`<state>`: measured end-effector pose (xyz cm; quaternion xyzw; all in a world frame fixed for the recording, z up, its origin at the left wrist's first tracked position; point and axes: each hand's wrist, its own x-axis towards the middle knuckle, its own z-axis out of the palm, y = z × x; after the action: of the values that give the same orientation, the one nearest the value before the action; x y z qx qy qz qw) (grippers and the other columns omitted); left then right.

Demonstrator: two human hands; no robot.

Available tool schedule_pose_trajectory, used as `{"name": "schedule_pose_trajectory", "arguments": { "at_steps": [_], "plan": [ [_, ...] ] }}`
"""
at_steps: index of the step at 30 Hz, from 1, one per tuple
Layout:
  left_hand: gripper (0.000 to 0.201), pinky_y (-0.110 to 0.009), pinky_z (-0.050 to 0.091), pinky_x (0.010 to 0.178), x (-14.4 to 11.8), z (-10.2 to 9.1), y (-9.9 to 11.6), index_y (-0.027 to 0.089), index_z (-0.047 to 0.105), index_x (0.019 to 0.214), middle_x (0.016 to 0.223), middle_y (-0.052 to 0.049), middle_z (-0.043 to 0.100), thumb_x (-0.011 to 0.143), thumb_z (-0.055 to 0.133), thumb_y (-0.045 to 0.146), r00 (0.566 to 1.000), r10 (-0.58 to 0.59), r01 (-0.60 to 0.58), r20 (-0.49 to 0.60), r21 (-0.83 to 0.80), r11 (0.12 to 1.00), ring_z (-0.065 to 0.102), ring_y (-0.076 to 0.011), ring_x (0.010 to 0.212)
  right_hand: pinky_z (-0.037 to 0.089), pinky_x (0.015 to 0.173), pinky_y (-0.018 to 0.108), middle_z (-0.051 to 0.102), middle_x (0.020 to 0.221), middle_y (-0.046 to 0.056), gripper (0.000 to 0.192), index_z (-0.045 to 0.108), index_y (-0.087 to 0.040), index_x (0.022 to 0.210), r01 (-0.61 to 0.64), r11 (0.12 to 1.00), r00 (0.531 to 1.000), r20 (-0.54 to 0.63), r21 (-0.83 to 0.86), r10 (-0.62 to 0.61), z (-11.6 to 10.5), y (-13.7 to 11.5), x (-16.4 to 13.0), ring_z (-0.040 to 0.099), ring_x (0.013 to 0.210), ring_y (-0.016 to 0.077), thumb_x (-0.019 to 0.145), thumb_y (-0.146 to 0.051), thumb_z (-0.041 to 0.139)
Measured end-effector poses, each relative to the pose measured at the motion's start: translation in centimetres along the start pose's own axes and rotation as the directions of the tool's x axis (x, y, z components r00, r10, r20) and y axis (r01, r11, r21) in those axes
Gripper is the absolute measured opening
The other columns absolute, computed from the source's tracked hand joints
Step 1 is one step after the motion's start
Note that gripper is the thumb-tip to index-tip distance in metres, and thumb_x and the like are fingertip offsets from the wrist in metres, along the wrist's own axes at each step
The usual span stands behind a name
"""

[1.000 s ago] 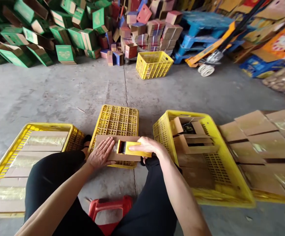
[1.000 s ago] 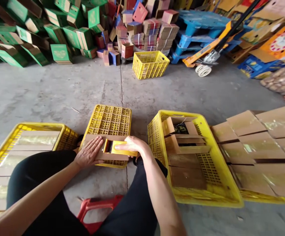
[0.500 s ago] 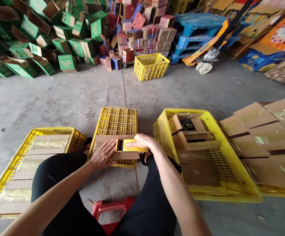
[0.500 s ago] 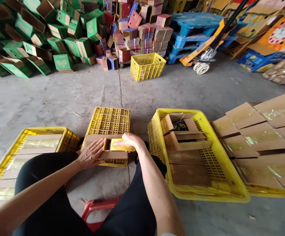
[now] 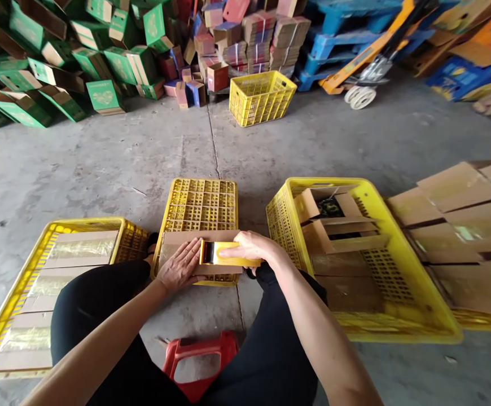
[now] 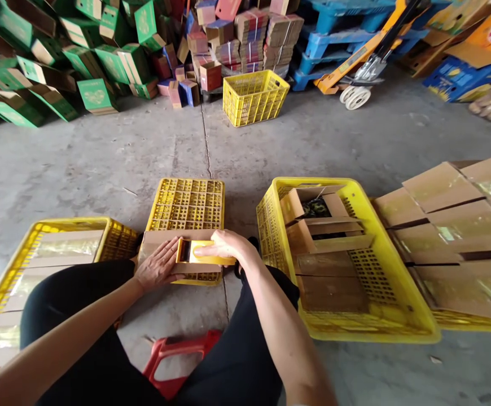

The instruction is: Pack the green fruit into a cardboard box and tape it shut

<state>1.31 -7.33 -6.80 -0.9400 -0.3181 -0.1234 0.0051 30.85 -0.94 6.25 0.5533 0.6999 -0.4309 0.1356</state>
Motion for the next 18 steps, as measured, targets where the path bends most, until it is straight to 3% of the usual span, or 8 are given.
{"name": "schedule_pose_trajectory", "arguments": {
  "at_steps": [11, 14, 18],
  "plan": [
    [0.096, -0.053, 0.032, 0.129, 0.1, 0.0, 0.0, 0.005, 0.018, 0.168, 0.171, -0.023, 0.028, 0.102, 0.050, 0.067, 1.000, -0.014, 0.014, -0.019, -0.001, 1.000, 0.022, -0.0338, 0.161, 0.049, 0.053, 0.026, 0.075, 0.074, 0.009, 0.044, 0.064, -0.020, 0.073, -0.064, 0.997, 0.997, 0.054, 0.044, 0.062, -1.2, -1.4, -1.1, 0.074, 0.070, 0.0231, 0.083, -0.062, 0.073],
    [0.097, -0.052, 0.028, 0.130, 0.1, -0.1, -0.1, 0.006, 0.015, 0.169, 0.171, -0.021, 0.028, 0.102, 0.049, 0.067, 1.000, -0.024, 0.024, -0.004, -0.007, 1.000, 0.022, -0.0334, 0.162, 0.051, 0.055, 0.028, 0.074, 0.071, 0.008, 0.047, 0.066, -0.020, 0.077, -0.085, 0.994, 0.994, 0.080, 0.075, 0.079, -1.7, -0.8, -2.0, 0.072, 0.064, 0.0220, 0.089, -0.066, 0.065],
    [0.095, -0.051, 0.027, 0.130, 0.2, -0.2, -0.2, 0.009, 0.013, 0.170, 0.172, -0.020, 0.027, 0.103, 0.045, 0.069, 0.999, -0.035, 0.036, 0.016, -0.023, 0.999, 0.026, -0.0333, 0.160, 0.048, 0.059, 0.028, 0.072, 0.071, 0.007, 0.050, 0.064, -0.020, 0.071, -0.078, 0.997, 0.997, 0.001, 0.006, 0.078, -2.0, 0.6, -2.7, 0.071, 0.069, 0.0224, 0.088, -0.066, 0.067]
  ]
}}
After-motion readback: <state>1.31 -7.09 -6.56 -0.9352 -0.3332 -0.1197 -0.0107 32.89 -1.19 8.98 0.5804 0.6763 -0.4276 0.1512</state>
